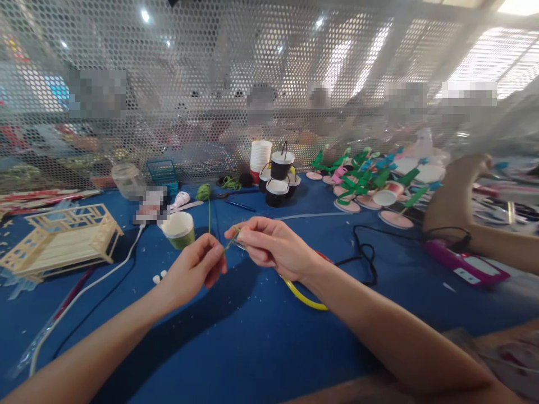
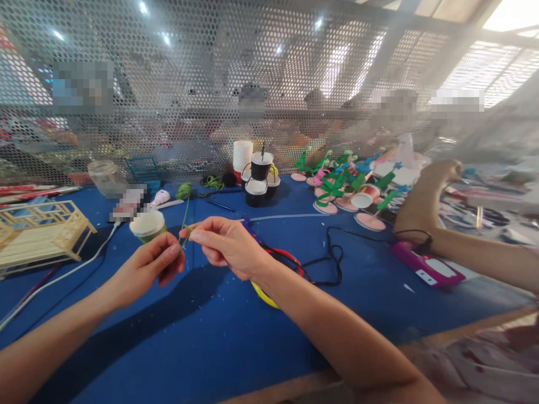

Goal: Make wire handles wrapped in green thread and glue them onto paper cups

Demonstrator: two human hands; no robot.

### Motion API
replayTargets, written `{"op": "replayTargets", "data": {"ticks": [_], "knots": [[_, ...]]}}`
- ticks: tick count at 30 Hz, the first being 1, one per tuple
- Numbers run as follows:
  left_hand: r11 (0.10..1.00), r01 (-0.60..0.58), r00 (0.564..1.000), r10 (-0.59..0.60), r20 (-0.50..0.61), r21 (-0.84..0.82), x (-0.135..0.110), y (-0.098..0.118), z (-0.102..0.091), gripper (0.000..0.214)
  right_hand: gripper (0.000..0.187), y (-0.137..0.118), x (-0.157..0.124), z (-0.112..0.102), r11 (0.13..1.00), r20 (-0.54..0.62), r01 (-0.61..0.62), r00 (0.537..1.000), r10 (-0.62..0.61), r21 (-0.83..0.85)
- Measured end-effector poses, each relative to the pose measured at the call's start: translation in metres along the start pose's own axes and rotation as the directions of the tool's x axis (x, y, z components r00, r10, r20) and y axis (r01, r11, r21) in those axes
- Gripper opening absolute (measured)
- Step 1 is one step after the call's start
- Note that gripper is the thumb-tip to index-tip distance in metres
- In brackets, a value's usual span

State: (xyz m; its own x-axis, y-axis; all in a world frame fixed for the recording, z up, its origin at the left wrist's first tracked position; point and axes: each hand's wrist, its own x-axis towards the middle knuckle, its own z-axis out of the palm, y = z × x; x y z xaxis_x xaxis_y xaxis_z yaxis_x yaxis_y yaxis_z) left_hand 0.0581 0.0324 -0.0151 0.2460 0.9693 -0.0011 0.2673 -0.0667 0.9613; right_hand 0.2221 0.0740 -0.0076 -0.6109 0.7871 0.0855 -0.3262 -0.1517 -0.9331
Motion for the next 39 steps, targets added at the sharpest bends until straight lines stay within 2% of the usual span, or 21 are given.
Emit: {"op": "replayTargets", "data": {"ticks": [4,7,9,11,13,17,20,27,30,33,36,39], "knots": [[0.976,0.077,0.995,-0.087,-0.045,-0.203,0.004,-0.003,-0.001,0.022,0.013,-0.003,-0.001,0.0,0.998,0.01,-0.002,1.0,0.001,0.068],[0.926,-0.009,0.972,-0.08,-0.22,-0.377,0.011,-0.005,-0.006,0.016,0.013,-0.002,0.0,-0.001,0.998,0.001,-0.025,1.0,0.025,0.055],[0.885,-0.087,0.928,-0.094,-0.36,-0.457,0.016,-0.006,-0.01,0.013,0.013,-0.001,0.001,-0.002,0.998,-0.005,-0.052,0.999,0.052,0.017],[0.86,-0.129,0.891,-0.119,-0.439,-0.493,0.019,-0.007,-0.014,0.013,0.013,0.001,0.002,-0.003,0.997,-0.022,-0.069,0.997,0.068,-0.036],[0.847,-0.114,0.888,-0.147,-0.436,-0.519,0.019,-0.007,-0.016,0.013,0.013,0.001,0.002,-0.003,0.994,-0.044,-0.076,0.996,0.072,-0.079],[0.831,-0.056,0.949,-0.129,-0.289,-0.553,0.016,-0.008,-0.017,0.014,0.012,-0.005,0.001,-0.002,0.99,-0.078,-0.093,0.993,0.086,-0.101],[0.823,-0.056,0.966,-0.099,-0.24,-0.566,0.015,-0.008,-0.017,0.015,0.012,-0.009,0.001,-0.001,0.989,-0.107,-0.1,0.99,0.089,-0.106],[0.841,-0.051,0.935,-0.149,-0.321,-0.538,0.017,-0.012,-0.016,0.014,0.012,-0.009,0.0,0.0,0.984,-0.126,-0.107,0.988,0.089,-0.14],[0.856,-0.071,0.904,-0.162,-0.396,-0.512,0.019,-0.016,-0.017,0.01,0.012,-0.007,0.001,-0.001,0.982,-0.127,-0.107,0.988,0.087,-0.159],[0.822,-0.117,0.88,-0.175,-0.442,-0.558,0.022,-0.018,-0.019,0.011,0.011,-0.005,0.002,-0.003,0.974,-0.114,-0.105,0.99,0.083,-0.2],[0.778,-0.13,0.91,-0.152,-0.385,-0.614,0.022,-0.018,-0.02,0.013,0.011,-0.003,0.003,-0.005,0.963,-0.097,-0.101,0.992,0.079,-0.249],[0.784,-0.116,0.936,-0.119,-0.33,-0.61,0.02,-0.015,-0.018,0.014,0.011,-0.001,0.003,-0.006,0.962,-0.099,-0.103,0.992,0.08,-0.251]]}}
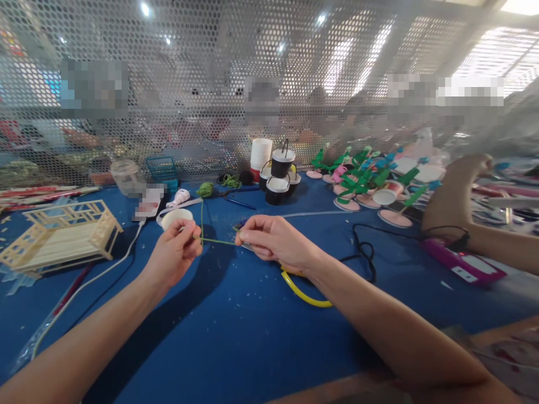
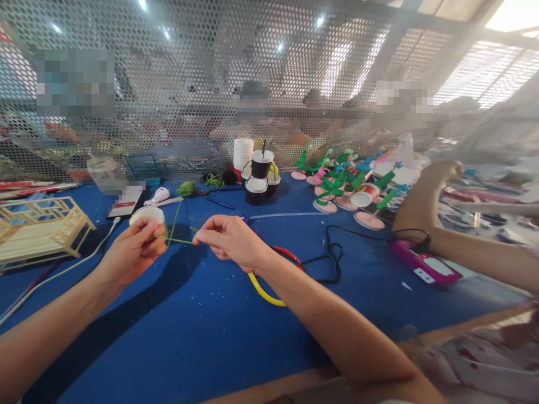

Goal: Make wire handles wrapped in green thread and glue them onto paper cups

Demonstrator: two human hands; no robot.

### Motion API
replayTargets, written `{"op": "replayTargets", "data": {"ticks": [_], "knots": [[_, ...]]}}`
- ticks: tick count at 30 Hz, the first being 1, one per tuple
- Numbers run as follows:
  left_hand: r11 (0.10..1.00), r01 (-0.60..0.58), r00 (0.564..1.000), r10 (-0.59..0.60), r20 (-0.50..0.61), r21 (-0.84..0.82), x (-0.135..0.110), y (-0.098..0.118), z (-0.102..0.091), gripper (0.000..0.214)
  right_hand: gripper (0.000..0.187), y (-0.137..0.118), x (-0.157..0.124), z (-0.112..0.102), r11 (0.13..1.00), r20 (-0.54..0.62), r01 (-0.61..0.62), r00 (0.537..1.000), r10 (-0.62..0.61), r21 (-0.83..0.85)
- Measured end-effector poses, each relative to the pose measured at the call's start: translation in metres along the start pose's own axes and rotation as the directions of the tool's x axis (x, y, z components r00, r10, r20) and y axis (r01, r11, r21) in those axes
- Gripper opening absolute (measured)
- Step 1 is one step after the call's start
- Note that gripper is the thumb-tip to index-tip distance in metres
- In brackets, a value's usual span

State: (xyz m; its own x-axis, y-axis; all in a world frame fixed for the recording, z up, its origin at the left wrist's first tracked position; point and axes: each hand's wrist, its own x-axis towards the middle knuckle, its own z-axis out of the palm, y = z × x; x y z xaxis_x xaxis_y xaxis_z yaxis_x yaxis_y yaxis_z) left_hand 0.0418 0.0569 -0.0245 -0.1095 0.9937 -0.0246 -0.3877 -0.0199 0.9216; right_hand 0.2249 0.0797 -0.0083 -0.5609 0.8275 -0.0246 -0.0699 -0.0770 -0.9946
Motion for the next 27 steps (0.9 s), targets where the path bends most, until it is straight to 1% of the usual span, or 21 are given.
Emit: {"op": "replayTargets", "data": {"ticks": [7,9,10,11,12,14,15,16,17,18,20,21,22,23,24,25,26,27], "knots": [[0.994,-0.001,0.998,-0.006,0.062,0.112,-0.005,0.0,0.002,0.017,0.012,-0.002,-0.001,0.001,0.999,-0.003,-0.002,1.0,0.002,0.053],[0.977,0.031,0.998,-0.04,0.04,0.211,-0.005,-0.002,0.001,0.019,0.012,-0.004,-0.001,0.002,0.998,-0.007,-0.004,1.0,0.005,0.056],[0.953,0.047,0.998,-0.057,0.025,0.298,-0.004,-0.003,0.0,0.02,0.012,-0.005,-0.001,0.002,0.998,-0.01,-0.005,1.0,0.006,0.056],[0.912,0.043,0.998,-0.054,0.016,0.409,-0.003,-0.005,-0.001,0.021,0.011,-0.005,-0.002,0.002,0.999,-0.014,-0.007,1.0,0.007,0.054],[0.847,0.008,1.0,-0.022,0.02,0.531,-0.003,-0.007,-0.003,0.022,0.011,-0.005,-0.002,0.002,0.999,-0.016,-0.006,1.0,0.007,0.051],[0.67,-0.145,0.989,0.12,0.087,0.728,-0.001,-0.008,-0.005,0.02,0.011,-0.005,-0.001,0.001,0.999,-0.018,-0.003,1.0,0.004,0.041],[0.585,-0.231,0.969,0.209,0.131,0.777,-0.001,-0.007,-0.006,0.018,0.011,-0.005,-0.001,0.001,0.999,-0.02,0.0,1.0,0.001,0.037],[0.52,-0.3,0.941,0.299,0.158,0.8,-0.002,-0.004,-0.007,0.016,0.011,-0.005,-0.001,0.001,1.0,-0.023,0.001,1.0,0.0,0.031],[0.481,-0.345,0.91,0.383,0.162,0.806,-0.002,0.0,-0.007,0.015,0.011,-0.005,-0.001,0.001,1.0,-0.025,0.0,1.0,0.001,0.022],[0.466,-0.369,0.879,0.456,0.14,0.804,-0.004,0.005,-0.006,0.014,0.011,-0.004,0.0,0.0,1.0,-0.028,-0.005,1.0,0.005,0.012],[0.464,-0.378,0.833,0.548,0.076,0.801,-0.009,0.017,-0.002,0.012,0.011,-0.004,0.0,0.0,1.0,-0.035,-0.018,0.999,0.017,-0.004],[0.473,-0.374,0.84,0.538,0.075,0.798,-0.013,0.023,0.001,0.012,0.011,-0.004,0.0,-0.001,1.0,-0.039,-0.023,0.999,0.022,-0.006],[0.478,-0.369,0.876,0.467,0.125,0.797,-0.017,0.027,0.004,0.013,0.011,-0.005,0.001,-0.001,1.0,-0.044,-0.024,0.999,0.024,-0.005],[0.477,-0.367,0.918,0.324,0.229,0.798,-0.021,0.031,0.007,0.014,0.011,-0.005,0.001,-0.001,1.0,-0.049,-0.023,0.999,0.023,-0.001],[0.467,-0.373,0.924,0.115,0.364,0.802,-0.025,0.032,0.01,0.014,0.011,-0.005,0.001,-0.002,1.0,-0.054,-0.019,0.998,0.019,0.004],[0.444,-0.391,0.879,-0.08,0.47,0.806,-0.027,0.032,0.012,0.014,0.011,-0.005,0.001,-0.002,1.0,-0.055,-0.01,0.998,0.011,0.009],[0.412,-0.421,0.825,-0.196,0.53,0.808,-0.029,0.03,0.014,0.015,0.011,-0.004,0.001,-0.002,1.0,-0.054,-0.002,0.999,0.002,0.012],[0.378,-0.451,0.813,-0.198,0.547,0.808,-0.029,0.027,0.015,0.016,0.012,-0.003,0.0,-0.001,1.0,-0.05,0.009,0.999,-0.008,0.012]]}}
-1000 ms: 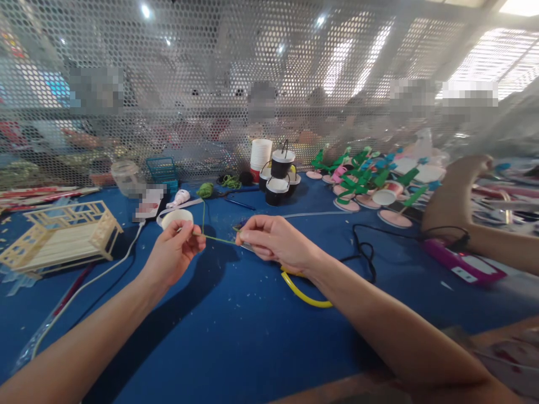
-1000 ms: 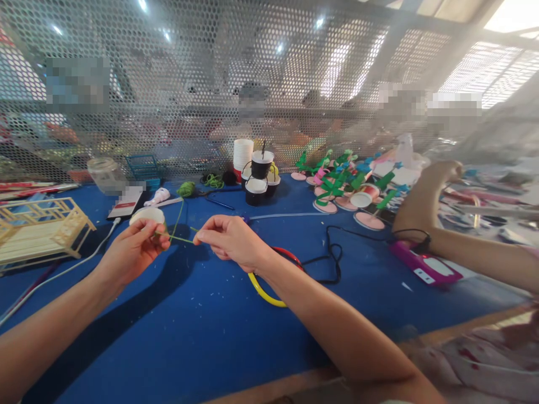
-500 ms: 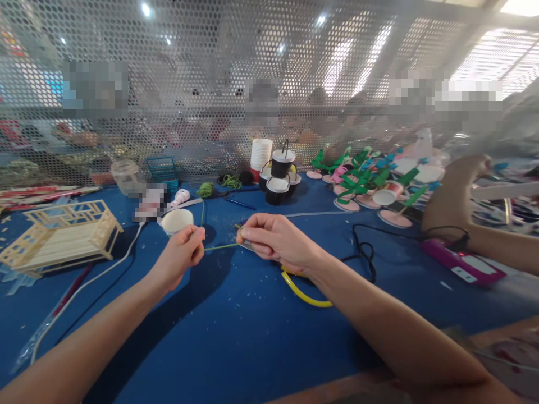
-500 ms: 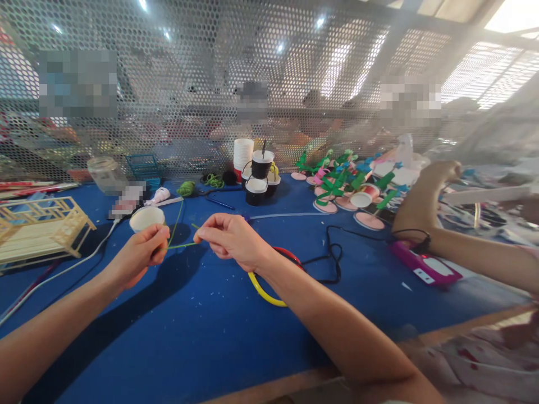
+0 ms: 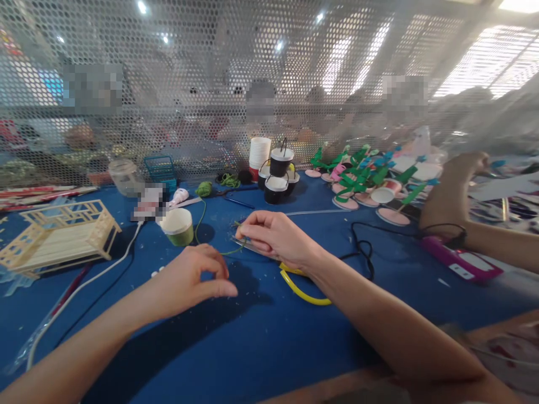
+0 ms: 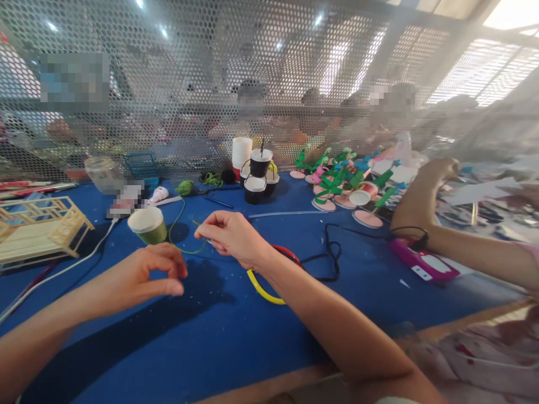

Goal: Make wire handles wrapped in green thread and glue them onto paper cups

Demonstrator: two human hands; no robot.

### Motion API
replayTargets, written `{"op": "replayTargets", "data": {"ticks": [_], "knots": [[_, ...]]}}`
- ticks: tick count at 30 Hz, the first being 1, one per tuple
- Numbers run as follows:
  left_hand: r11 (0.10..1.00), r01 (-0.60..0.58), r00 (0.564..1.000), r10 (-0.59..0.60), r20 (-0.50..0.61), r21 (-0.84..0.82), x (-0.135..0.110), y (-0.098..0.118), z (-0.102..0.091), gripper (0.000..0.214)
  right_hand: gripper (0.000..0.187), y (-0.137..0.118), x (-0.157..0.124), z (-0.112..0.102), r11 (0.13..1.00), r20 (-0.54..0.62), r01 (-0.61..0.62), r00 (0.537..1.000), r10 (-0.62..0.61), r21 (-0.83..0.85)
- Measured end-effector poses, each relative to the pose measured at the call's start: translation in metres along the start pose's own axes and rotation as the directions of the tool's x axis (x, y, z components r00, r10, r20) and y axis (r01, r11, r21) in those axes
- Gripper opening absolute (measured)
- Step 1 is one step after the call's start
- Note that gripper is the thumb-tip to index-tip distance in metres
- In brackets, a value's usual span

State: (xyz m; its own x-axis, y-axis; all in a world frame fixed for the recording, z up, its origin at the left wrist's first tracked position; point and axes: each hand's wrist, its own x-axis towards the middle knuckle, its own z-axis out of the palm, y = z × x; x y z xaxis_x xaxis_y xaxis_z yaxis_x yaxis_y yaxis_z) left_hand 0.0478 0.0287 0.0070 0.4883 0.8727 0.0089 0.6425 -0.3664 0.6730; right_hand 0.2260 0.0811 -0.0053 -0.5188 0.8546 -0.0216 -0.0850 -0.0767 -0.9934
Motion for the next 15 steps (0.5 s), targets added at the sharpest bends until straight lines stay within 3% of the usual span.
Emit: {"op": "replayTargets", "data": {"ticks": [2,4,6,9,12,15], "knots": [[1.0,0.014,0.981,-0.011,-0.193,0.014,0.003,-0.004,0.007,0.012,0.012,0.003,-0.001,0.001,1.0,0.022,0.023,0.999,-0.023,-0.001],[0.99,0.0,0.945,-0.046,-0.325,-0.142,0.007,-0.007,0.013,0.022,0.013,0.005,-0.002,0.004,0.999,0.062,0.045,0.997,-0.045,-0.003],[0.916,-0.057,0.95,-0.073,-0.304,-0.398,0.009,-0.008,0.018,0.035,0.013,0.008,-0.004,0.007,0.998,0.101,0.067,0.993,-0.066,-0.006],[0.722,-0.066,0.972,-0.109,-0.208,-0.689,0.01,-0.004,0.027,0.034,0.013,0.01,-0.008,0.012,0.996,0.135,0.079,0.988,-0.073,-0.042],[0.646,-0.002,0.95,-0.238,-0.204,-0.763,0.008,-0.001,0.034,0.028,0.011,0.009,-0.01,0.015,0.99,0.12,0.092,0.99,-0.079,-0.108],[0.699,0.006,0.897,-0.319,-0.305,-0.715,0.006,0.0,0.037,0.019,0.014,0.01,-0.009,0.014,0.981,0.08,0.122,0.991,-0.111,-0.148]]}}
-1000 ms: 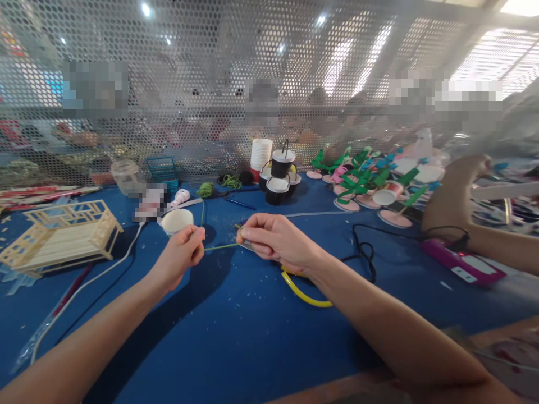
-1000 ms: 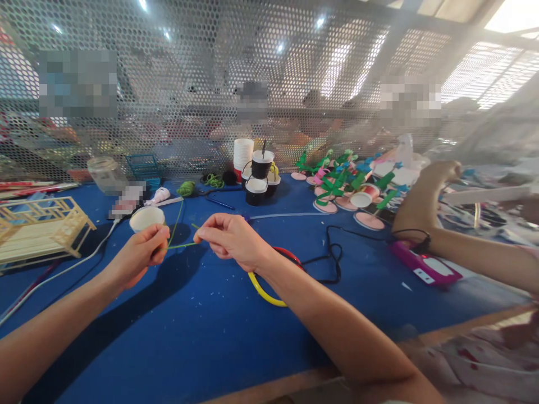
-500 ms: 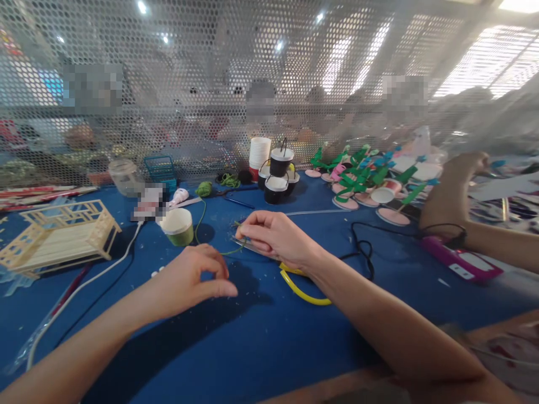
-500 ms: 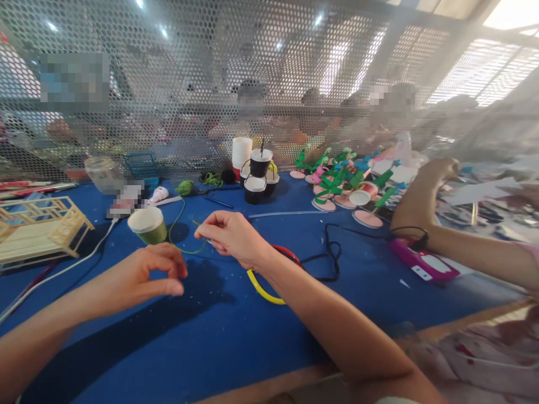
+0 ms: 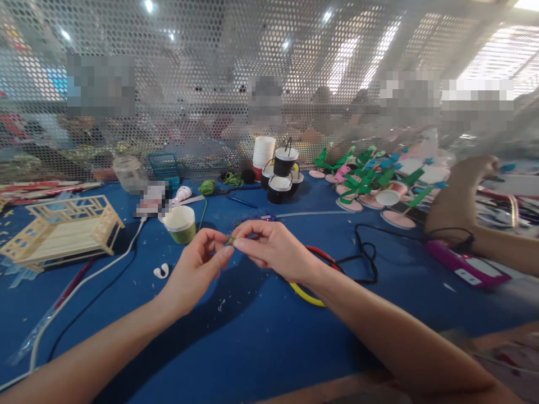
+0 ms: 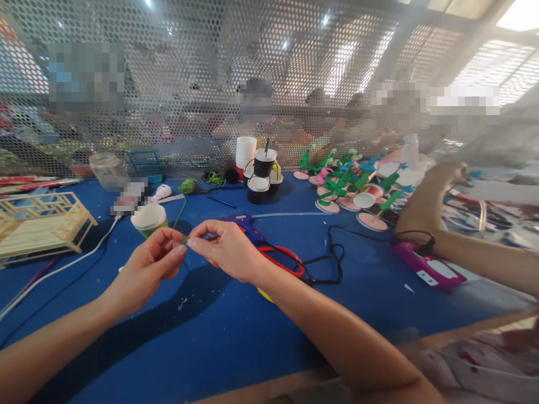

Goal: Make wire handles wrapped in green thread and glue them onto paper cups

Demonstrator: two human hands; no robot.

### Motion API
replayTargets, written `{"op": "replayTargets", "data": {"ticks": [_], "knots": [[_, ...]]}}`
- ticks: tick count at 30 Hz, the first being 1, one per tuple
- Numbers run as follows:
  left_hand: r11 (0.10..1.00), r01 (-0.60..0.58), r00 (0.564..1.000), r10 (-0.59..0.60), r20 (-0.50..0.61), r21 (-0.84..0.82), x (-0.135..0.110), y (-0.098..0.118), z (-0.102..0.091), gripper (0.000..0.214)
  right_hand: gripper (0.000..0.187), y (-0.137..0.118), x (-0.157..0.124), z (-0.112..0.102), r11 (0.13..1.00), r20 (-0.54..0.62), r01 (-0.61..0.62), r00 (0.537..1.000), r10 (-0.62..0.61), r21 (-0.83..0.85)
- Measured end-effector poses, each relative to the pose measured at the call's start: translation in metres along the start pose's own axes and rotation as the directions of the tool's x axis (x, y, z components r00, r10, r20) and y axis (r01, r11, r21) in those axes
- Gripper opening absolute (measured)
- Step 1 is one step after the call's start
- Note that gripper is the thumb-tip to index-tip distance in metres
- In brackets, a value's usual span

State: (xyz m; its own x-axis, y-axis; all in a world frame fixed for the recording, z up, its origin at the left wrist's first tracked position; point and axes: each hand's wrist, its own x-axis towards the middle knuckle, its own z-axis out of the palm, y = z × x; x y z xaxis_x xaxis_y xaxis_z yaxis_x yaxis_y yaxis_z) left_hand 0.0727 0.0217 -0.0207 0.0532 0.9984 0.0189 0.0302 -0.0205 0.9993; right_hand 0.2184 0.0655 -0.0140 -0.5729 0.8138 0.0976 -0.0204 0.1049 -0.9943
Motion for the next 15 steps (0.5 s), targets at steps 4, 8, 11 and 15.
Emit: {"op": "replayTargets", "data": {"ticks": [4,8,11,15], "knots": [[0.988,-0.075,0.996,0.08,-0.029,0.138,-0.0028,0.0015,0.0003,0.013,0.014,0.0037,0.0016,-0.0034,1.0,-0.001,0.014,1.0,-0.014,0.005],[0.959,-0.13,0.989,0.145,-0.04,0.252,-0.0056,0.0023,0.0018,0.009,0.013,0.0046,0.0009,-0.0029,0.999,-0.016,0.003,1.0,-0.004,-0.052],[0.933,-0.156,0.983,0.178,-0.04,0.324,-0.0075,-0.0007,0.0019,0.01,0.009,0.0043,-0.0003,0.0,0.969,-0.079,0.091,0.991,-0.112,-0.231],[0.84,-0.242,0.965,0.258,0.035,0.485,-0.0084,-0.002,-0.0014,0.009,0.011,0.006,-0.0015,0.0021,0.767,-0.052,0.315,0.91,-0.412,-0.559]]}}
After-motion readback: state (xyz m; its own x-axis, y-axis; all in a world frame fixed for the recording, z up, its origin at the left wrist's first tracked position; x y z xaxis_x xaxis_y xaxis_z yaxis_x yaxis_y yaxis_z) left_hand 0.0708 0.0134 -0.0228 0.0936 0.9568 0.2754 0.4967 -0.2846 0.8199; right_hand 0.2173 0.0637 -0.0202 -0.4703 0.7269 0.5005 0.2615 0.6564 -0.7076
